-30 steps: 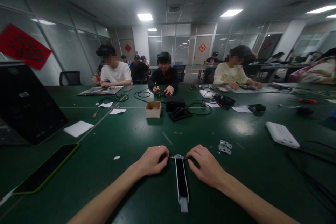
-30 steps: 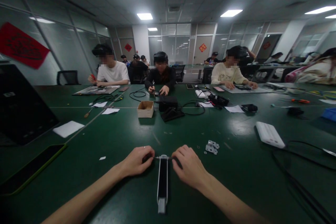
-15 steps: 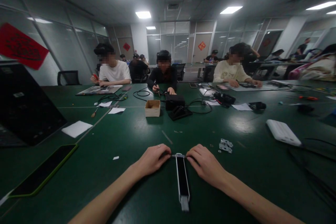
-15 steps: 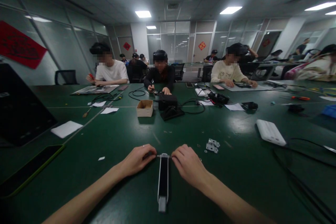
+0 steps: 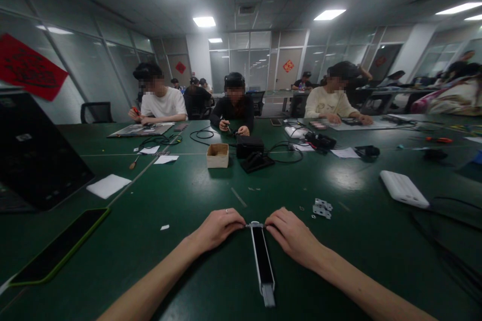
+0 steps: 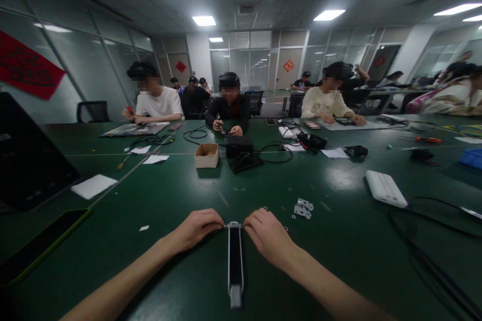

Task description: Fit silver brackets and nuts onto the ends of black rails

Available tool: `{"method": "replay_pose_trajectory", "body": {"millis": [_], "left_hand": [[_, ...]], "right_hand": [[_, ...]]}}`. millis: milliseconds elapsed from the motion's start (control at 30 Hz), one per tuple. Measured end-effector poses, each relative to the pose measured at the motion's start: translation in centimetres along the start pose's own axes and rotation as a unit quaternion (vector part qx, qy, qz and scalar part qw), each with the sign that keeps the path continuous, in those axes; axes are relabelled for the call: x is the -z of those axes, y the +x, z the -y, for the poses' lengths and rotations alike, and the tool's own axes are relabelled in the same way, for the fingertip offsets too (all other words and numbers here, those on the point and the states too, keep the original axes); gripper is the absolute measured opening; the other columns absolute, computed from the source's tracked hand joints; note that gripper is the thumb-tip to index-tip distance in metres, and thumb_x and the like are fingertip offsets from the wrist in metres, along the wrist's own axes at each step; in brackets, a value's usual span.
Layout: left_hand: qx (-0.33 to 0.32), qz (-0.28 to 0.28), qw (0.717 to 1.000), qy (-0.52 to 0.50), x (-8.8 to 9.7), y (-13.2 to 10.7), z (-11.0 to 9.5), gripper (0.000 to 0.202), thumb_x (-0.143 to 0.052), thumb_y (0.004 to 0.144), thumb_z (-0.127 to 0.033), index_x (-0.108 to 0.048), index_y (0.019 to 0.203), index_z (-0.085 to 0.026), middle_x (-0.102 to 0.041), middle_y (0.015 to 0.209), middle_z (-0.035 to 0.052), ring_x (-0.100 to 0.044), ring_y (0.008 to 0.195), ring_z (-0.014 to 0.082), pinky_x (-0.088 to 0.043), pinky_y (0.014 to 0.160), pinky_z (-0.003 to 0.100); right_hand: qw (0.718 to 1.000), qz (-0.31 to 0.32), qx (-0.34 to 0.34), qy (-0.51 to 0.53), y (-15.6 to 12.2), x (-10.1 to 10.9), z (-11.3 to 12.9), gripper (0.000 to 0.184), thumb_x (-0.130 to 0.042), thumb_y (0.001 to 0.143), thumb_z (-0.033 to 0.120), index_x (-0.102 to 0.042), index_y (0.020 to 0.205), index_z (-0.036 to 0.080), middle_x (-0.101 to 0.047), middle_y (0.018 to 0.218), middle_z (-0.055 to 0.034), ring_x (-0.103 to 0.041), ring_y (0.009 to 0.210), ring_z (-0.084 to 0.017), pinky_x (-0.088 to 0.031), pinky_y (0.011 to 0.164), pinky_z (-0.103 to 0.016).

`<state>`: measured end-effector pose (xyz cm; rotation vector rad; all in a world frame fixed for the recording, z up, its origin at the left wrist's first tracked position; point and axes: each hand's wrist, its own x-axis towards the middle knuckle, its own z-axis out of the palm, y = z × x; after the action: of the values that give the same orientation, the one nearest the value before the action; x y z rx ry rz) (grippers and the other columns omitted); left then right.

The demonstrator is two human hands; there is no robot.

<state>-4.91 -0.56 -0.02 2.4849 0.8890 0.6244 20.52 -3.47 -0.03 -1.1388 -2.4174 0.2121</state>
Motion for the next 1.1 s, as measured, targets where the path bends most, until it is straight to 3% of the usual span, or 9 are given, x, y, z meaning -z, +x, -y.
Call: {"method": "replay_pose_trajectory", "body": {"millis": [233, 367, 600, 800, 1100], "left_hand": [[-0.06, 0.0, 0.997, 0.045, 0.0, -0.1, -0.2, 0.019, -0.048, 0.096, -0.023, -0.066, 0.098, -0.018, -0.067, 0.092, 0.0041, -0.061, 0.086, 0.0149, -0.046, 0.08, 0.024], [-0.064, 0.001, 0.996, 0.055, 0.0, -0.2, -0.2, 0.018, -0.049, 0.096, -0.023, -0.066, 0.098, -0.018, -0.067, 0.092, 0.0045, -0.061, 0.085, 0.015, -0.045, 0.08, 0.025], [0.01, 0.026, 0.999, -0.046, 0.7, 0.1, -0.9, 0.014, -0.058, 0.091, -0.026, -0.07, 0.091, -0.019, -0.07, 0.087, 0.0018, -0.062, 0.08, 0.0141, -0.045, 0.077, 0.024], [0.085, 0.027, 0.994, -0.061, 0.9, 0.3, -1.0, 0.007, -0.068, 0.082, -0.025, -0.074, 0.083, -0.021, -0.069, 0.075, -0.0011, -0.058, 0.073, 0.0138, -0.042, 0.073, 0.025], [0.153, 0.017, 0.968, -0.2, 1.1, 0.3, -1.6, 0.011, -0.066, 0.079, -0.023, -0.071, 0.084, -0.015, -0.069, 0.081, 0.0014, -0.061, 0.075, 0.0145, -0.046, 0.072, 0.025]], "right_hand": [[1.0, 0.008, 0.006, -0.011, -0.1, 0.1, 0.0, 0.017, -0.047, 0.092, 0.016, -0.063, 0.098, 0.017, -0.064, 0.096, -0.0065, -0.058, 0.086, -0.019, -0.049, 0.078, -0.035], [1.0, 0.011, 0.008, -0.013, -0.1, 0.3, 0.1, 0.018, -0.047, 0.092, 0.016, -0.063, 0.098, 0.017, -0.064, 0.095, -0.0064, -0.059, 0.086, -0.019, -0.049, 0.076, -0.034], [0.999, 0.005, 0.043, -0.019, -0.2, 0.2, -0.1, 0.019, -0.045, 0.093, 0.017, -0.064, 0.097, 0.016, -0.065, 0.093, -0.0081, -0.058, 0.083, -0.019, -0.048, 0.073, -0.033], [0.998, -0.004, 0.06, -0.019, -0.3, 0.3, 0.0, 0.017, -0.046, 0.092, 0.017, -0.063, 0.096, 0.016, -0.065, 0.091, -0.0077, -0.059, 0.081, -0.018, -0.048, 0.072, -0.032], [0.997, -0.033, 0.075, -0.007, -0.5, 0.1, -0.2, 0.017, -0.045, 0.093, 0.018, -0.062, 0.096, 0.015, -0.064, 0.091, -0.0084, -0.058, 0.081, -0.018, -0.049, 0.072, -0.032]]}}
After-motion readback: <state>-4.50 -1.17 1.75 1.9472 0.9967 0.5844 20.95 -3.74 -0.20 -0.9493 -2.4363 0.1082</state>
